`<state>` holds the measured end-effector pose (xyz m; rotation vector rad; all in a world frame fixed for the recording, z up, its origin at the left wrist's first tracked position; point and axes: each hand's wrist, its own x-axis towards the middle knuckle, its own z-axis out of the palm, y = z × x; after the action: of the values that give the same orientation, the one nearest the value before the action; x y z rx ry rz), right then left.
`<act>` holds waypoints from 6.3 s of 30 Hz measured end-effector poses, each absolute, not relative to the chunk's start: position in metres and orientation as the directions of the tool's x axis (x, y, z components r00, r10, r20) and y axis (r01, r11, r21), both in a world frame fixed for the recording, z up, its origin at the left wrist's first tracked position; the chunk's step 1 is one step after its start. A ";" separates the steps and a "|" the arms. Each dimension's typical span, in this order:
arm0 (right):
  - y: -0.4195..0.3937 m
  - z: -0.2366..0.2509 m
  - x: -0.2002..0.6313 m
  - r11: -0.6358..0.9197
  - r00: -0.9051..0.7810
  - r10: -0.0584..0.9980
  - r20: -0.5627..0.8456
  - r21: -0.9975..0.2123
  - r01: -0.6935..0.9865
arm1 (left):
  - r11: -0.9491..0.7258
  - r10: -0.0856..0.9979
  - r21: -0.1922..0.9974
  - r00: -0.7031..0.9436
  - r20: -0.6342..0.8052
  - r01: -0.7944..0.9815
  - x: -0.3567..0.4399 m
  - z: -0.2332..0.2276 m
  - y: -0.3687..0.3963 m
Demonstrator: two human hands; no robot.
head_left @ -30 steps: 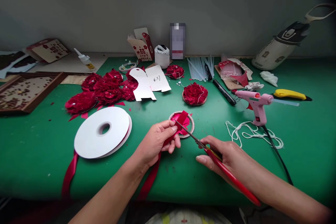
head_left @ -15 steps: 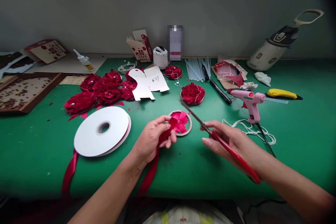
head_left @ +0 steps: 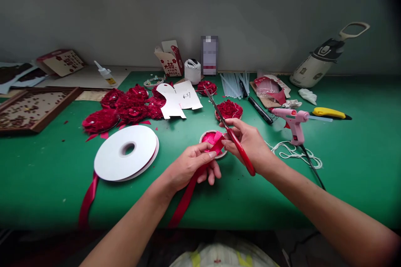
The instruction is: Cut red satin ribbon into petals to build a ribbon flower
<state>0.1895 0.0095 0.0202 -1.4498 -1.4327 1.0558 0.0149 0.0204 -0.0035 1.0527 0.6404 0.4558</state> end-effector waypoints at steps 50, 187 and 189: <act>-0.035 0.019 0.230 -0.140 -0.220 0.902 -0.372 -0.733 0.665 | 0.477 0.786 0.871 0.500 -0.364 -0.115 0.008 -0.001 0.035; -0.049 0.026 0.229 -0.070 -0.299 0.878 -0.373 -0.720 0.691 | 0.552 0.627 0.827 0.705 -0.330 -0.104 0.017 -0.007 0.028; -0.048 0.023 0.230 -0.049 -0.287 0.890 -0.354 -0.700 0.712 | 0.558 0.626 0.824 0.702 -0.341 -0.097 0.017 -0.008 0.028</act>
<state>0.2299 -0.0480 0.0232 -1.7320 -2.0088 1.2475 0.0172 0.0285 -0.0076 0.8837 0.6761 0.4667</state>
